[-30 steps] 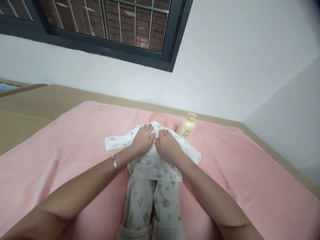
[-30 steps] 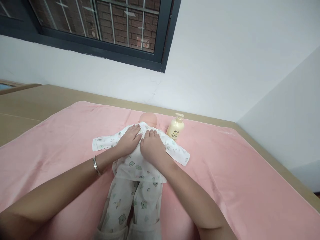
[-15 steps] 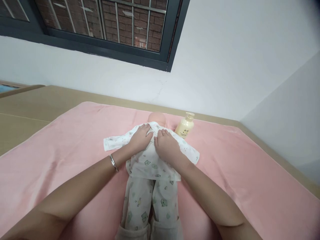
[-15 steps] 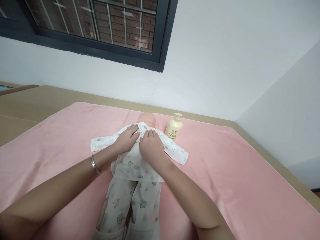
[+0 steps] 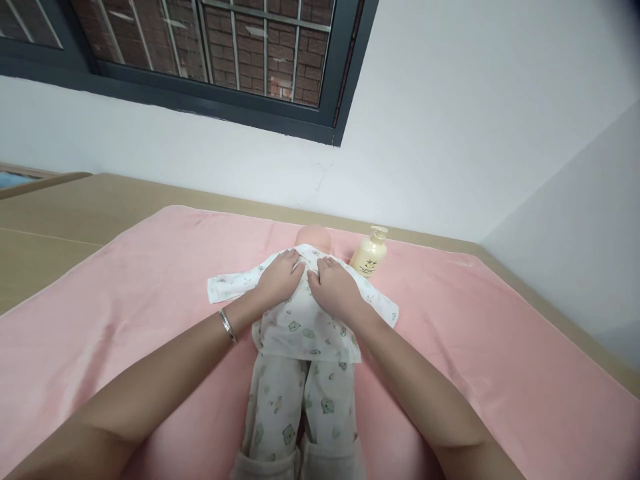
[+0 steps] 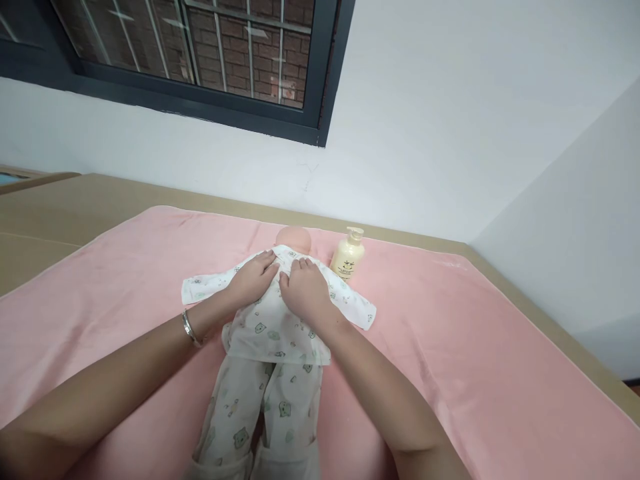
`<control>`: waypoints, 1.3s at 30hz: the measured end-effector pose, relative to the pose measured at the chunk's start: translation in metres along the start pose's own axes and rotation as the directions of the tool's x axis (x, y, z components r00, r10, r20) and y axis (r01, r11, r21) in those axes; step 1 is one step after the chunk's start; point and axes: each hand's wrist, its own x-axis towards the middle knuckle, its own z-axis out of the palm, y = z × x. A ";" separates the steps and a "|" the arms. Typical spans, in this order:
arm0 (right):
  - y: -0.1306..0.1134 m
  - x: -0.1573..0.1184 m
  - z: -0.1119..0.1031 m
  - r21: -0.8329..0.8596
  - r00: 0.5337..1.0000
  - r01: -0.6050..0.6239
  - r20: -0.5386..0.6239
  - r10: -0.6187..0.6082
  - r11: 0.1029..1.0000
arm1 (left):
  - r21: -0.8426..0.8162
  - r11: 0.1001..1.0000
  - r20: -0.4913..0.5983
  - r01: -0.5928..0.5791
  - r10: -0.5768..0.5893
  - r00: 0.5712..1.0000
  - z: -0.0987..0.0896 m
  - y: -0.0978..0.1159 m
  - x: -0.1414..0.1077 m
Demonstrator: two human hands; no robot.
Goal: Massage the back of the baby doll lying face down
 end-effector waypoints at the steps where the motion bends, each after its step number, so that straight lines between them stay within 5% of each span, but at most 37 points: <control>1: 0.000 -0.001 -0.001 0.010 1.000 0.000 0.003 0.000 1.000 | -0.013 1.000 0.009 0.015 -0.015 1.000 0.000 -0.002 0.002; 19: 0.026 0.019 0.013 0.043 0.999 0.039 0.031 -0.040 0.998 | -0.025 1.000 -0.144 -0.007 0.003 0.990 0.017 -0.009 0.000; 27: 0.002 0.001 0.003 0.104 0.988 0.093 -0.133 -0.079 0.990 | -0.226 0.974 -0.233 -0.030 -0.024 0.972 0.024 -0.017 -0.003; 31: -0.005 -0.002 0.005 0.119 0.996 0.082 -0.044 -0.077 0.989 | -0.257 0.966 -0.235 -0.031 -0.032 0.971 0.024 -0.019 -0.001; 36: -0.001 0.000 0.004 0.162 0.977 0.104 -0.202 -0.071 0.981 | -0.286 0.958 -0.244 -0.014 -0.058 0.968 0.023 -0.019 -0.002; 39: -0.001 -0.001 0.006 0.146 0.988 0.082 -0.141 -0.062 0.986 | -0.289 0.957 -0.244 -0.008 -0.066 0.968 0.023 -0.018 -0.003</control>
